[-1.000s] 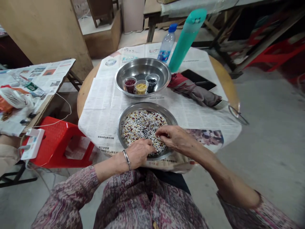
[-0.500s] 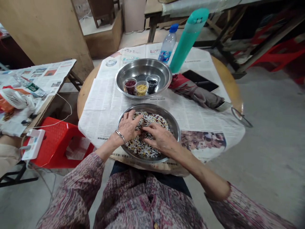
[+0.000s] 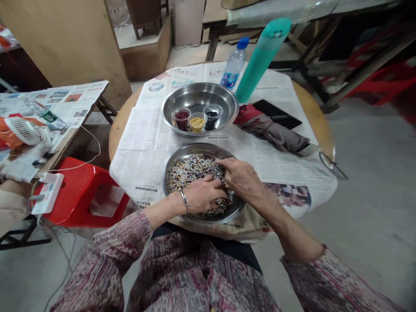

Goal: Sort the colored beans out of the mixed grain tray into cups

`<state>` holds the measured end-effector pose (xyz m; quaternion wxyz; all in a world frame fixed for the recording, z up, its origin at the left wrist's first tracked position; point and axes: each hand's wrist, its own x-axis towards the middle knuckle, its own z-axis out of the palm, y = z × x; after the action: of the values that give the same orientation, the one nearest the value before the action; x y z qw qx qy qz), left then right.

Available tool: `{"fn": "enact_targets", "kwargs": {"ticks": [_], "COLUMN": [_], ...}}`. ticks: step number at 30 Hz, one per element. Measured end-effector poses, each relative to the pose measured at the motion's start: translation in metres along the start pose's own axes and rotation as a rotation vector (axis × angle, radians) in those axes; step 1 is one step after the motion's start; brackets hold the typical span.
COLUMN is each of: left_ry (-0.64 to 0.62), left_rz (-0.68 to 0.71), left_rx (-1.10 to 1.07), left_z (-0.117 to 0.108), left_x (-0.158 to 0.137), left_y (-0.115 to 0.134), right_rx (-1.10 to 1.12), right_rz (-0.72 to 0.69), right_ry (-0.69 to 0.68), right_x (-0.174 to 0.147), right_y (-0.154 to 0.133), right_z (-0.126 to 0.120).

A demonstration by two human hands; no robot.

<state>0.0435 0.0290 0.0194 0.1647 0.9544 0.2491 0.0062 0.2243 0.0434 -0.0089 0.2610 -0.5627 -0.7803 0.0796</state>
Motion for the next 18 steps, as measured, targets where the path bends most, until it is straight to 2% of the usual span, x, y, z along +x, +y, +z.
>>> {"fn": "enact_targets", "kwargs": {"ticks": [2,5,7,10,14,16,18], "left_ry": [0.005,0.087,0.126,0.115,0.091,0.141,0.22], "left_rz": [0.079,0.105,0.07,-0.089,-0.358,-0.394,-0.358], "left_rx": [0.11,0.226,0.265,0.293,0.26,0.236,0.208], "left_z": [0.005,0.008,0.005,-0.007,-0.024,-0.026,-0.025], "left_x": [0.003,0.015,0.023,0.027,0.01,-0.005,-0.022], "left_y": [-0.001,-0.016,-0.028,-0.039,-0.04,-0.04,-0.042], "right_rx": [0.029,0.069,0.087,0.104,0.118,0.129,0.121], "right_rz": [0.01,0.029,0.034,0.027,0.011,-0.041,-0.157], "right_ry": [0.043,0.129,0.18,0.201,0.151,0.076,-0.05], "right_x": [-0.003,-0.007,-0.012,-0.021,-0.031,-0.033,-0.035], "right_y": [0.0,-0.006,-0.012,-0.018,-0.022,-0.026,-0.037], "right_z": [-0.002,-0.009,-0.011,-0.009,-0.006,-0.005,-0.004]}}
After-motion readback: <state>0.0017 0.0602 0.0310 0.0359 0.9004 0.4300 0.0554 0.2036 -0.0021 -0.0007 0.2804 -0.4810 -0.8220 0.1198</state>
